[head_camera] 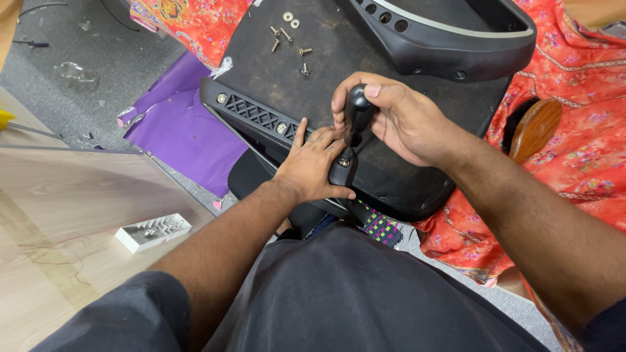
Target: The person sits on the floor with a black plastic chair back on their lap and uses a screwdriver to unscrew screws from its mounting rail. They collect the removed screws and place them into a small plastic cup on the floor.
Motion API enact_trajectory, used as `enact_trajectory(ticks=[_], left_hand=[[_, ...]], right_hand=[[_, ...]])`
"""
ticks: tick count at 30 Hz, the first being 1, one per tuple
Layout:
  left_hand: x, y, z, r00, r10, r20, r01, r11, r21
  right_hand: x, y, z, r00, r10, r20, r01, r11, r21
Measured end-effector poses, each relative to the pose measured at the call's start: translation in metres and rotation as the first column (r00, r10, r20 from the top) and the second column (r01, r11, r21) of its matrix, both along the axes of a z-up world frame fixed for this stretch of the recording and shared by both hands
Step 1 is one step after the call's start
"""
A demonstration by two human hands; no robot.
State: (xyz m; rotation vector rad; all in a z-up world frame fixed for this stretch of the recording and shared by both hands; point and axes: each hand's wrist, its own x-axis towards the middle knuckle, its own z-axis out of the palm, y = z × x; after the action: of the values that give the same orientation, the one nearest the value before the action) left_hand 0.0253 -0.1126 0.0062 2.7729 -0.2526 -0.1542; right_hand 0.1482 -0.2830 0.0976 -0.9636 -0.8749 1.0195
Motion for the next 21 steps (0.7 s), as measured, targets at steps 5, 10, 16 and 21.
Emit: enact_trajectory(ticks=[5,10,16,21], left_hand=[[0.004,-0.005,0.001,0.999,0.041,-0.018,-0.041,0.999,-0.003],[0.009,-0.026,0.0,0.974,0.217,-0.059,-0.215,0.976,0.038],[0.006,-0.023,-0.004,0.974,0.226,0.008,-0.224,0.97,-0.096],[-0.012,-0.007,-0.016,0.941,0.259,0.216,-0.175,0.923,-0.343]], right_hand=[[0.001,0.0,0.001,1.0,-0.002,0.014,0.002,1.0,-0.01],[0.001,-0.002,0.002,1.0,-0.008,0.017,0.008,1.0,-0.021],[-0.001,0.0,0.002,0.998,-0.005,0.061,0.006,1.0,-0.024],[0.005,-0.001,-0.001,1.0,0.008,0.011,-0.008,1.0,-0.023]])
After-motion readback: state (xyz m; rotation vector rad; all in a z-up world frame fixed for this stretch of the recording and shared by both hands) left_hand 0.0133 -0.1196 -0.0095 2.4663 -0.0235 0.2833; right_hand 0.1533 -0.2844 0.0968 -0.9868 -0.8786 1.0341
